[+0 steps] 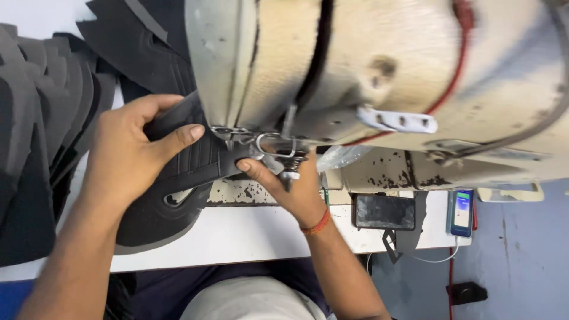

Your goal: The person sews black material pieces using a sewing machine, repeatedly feeding the material under the needle and guiding it through the stitching process. They handle the material with both hands, aligning edges and adjusting the position as needed.

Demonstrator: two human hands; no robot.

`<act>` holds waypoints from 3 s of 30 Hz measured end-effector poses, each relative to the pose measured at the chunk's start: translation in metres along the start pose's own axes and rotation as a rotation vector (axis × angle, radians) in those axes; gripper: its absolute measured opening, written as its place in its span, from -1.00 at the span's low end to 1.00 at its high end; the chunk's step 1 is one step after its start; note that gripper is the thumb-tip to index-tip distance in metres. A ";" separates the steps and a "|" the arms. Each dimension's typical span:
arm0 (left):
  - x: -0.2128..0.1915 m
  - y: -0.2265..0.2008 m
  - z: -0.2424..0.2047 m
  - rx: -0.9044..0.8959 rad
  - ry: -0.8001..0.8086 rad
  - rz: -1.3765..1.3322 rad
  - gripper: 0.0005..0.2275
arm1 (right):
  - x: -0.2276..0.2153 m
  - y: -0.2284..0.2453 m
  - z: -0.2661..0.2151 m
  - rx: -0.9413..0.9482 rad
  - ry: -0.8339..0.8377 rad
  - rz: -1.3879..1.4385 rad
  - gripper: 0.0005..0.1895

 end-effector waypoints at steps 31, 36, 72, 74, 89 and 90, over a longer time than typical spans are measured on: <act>0.057 0.022 -0.065 -0.279 -0.218 -0.730 -0.88 | -0.010 0.025 -0.014 -0.455 -0.167 -0.351 -0.61; 0.046 0.052 -0.017 -0.421 0.172 -0.520 -0.86 | -0.035 0.037 -0.001 -0.548 0.049 -0.417 -0.61; 0.080 0.016 -0.036 -0.413 -0.100 -0.682 -0.93 | -0.197 -0.069 -0.071 -0.515 -0.823 -0.948 -0.41; 0.075 0.012 -0.042 -0.412 -0.132 -0.688 -0.91 | -0.198 -0.062 -0.071 -0.505 -0.803 -0.937 -0.40; -0.029 0.074 -0.025 -0.320 -0.217 -1.160 -0.75 | -0.036 -0.038 -0.151 0.252 -0.029 -0.134 -0.75; -0.031 0.071 -0.013 -0.311 -0.241 -1.151 -0.75 | -0.023 -0.041 -0.155 0.243 -0.011 -0.118 -0.75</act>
Point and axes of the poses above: each hand's wrist, its own z-axis towards the middle knuckle, its own x-axis out of the palm, y = z × x, the point moved 4 cm from there along z, towards the middle knuckle, and after that the axes turned 13 degrees about -y, right-handed, at the moved point
